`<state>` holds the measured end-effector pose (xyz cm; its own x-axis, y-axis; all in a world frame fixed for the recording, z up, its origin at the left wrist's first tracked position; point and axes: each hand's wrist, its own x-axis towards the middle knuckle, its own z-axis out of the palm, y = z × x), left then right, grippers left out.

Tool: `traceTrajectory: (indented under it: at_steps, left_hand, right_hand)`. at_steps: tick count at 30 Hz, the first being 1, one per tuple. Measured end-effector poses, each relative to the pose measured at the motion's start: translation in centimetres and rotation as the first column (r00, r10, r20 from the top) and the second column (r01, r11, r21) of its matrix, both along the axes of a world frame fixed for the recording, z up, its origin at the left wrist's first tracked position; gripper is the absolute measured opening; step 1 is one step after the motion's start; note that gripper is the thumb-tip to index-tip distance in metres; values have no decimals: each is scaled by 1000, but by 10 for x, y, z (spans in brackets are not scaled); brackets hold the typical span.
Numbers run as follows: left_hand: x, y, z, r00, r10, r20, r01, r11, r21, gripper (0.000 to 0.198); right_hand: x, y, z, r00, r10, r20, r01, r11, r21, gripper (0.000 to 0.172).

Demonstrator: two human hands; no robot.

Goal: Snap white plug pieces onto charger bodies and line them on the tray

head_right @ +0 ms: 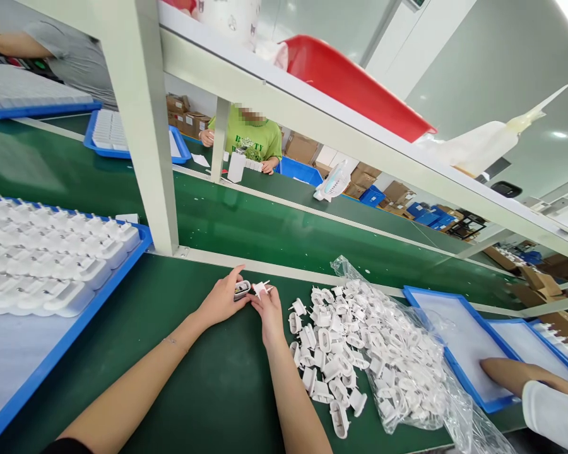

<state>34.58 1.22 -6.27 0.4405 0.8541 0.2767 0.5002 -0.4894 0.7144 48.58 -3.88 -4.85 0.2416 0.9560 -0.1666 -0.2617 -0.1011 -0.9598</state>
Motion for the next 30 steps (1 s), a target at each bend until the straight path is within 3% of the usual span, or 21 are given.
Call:
traceTrajectory:
  at_steps: [4,5,8,10,12,20,27,30]
  left_hand:
    - [-15,6,2,982,-148,118,160,982,-97,83]
    - [-18,7,3,981,-153,116,166,979,-116,77]
    - [-27,13,6,987,-149,52,155,978,-139,35]
    - [-30,15,6,985,-168,40,172,975,-141,24]
    - [-31,17,5,983,-175,58,182,973,-144,26]
    - [-30,16,7,983,-181,39,184,973,-142,26]
    - [-29,14,9,986,-167,25,169,975,-143,22]
    - [-30,9,12,982,-157,102,170,976,-136,25]
  right_hand:
    - [7,8,7,938,-70,339,23,990,141,22]
    - [8,11,9,907,-48,418,-31,983,181,21]
    - [10,23,17,753,70,654,-271,939,212,20]
    - [9,28,22,637,126,760,-396,900,183,21]
    - [8,32,24,583,154,797,-450,879,160,24]
    - [7,30,24,532,150,833,-469,871,143,26]
    - [8,28,34,397,158,904,-495,867,66,26]
    - [11,30,39,333,178,926,-504,864,15,22]
